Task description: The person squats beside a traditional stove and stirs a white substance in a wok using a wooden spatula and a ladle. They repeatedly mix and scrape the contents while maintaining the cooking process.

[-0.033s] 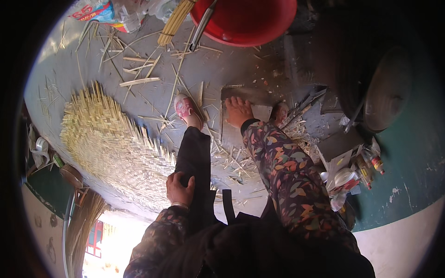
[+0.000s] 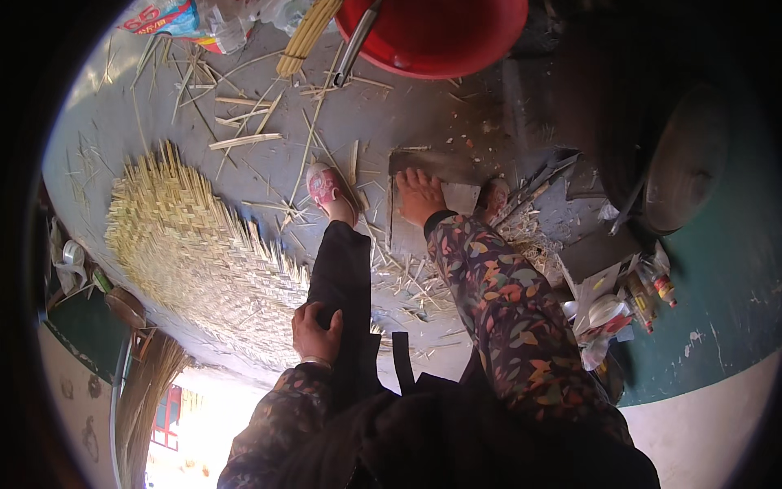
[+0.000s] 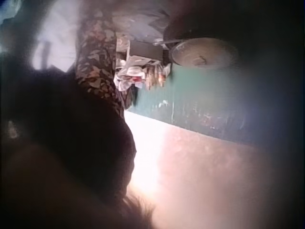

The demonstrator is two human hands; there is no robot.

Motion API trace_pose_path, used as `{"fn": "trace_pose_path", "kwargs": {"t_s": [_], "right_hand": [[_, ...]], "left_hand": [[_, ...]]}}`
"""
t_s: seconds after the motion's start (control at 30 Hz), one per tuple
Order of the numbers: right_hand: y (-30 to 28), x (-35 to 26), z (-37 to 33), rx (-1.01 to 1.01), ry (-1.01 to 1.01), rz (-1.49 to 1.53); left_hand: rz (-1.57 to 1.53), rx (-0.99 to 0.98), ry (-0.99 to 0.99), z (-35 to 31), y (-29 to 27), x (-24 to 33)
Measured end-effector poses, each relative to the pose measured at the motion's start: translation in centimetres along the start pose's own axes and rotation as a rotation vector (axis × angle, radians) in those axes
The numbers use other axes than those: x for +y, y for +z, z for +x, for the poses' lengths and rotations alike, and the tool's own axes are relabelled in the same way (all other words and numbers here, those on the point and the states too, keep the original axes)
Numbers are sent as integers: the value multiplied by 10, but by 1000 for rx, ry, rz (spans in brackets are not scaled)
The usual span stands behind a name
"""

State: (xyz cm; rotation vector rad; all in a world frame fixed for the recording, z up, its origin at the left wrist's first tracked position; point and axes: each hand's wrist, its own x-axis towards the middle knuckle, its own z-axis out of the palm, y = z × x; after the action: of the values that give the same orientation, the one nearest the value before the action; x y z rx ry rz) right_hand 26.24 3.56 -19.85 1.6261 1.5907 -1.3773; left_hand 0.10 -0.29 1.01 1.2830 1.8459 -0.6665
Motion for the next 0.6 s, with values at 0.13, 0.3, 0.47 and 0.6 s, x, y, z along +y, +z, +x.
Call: {"fn": "trace_pose_path", "kwargs": {"t_s": [0.13, 0.3, 0.47, 0.6], "right_hand": [[64, -17, 38, 274, -238, -95], [126, -54, 16, 68, -409, -159], [151, -67, -8, -149, -530, -148], [154, -37, 3, 225, -399, -167]], "left_hand": [[-7, 84, 21, 23, -3, -10], [-53, 126, 48, 27, -11, -11], [-79, 157, 62, 30, -19, -10], [-83, 192, 121, 40, -30, -9]]}}
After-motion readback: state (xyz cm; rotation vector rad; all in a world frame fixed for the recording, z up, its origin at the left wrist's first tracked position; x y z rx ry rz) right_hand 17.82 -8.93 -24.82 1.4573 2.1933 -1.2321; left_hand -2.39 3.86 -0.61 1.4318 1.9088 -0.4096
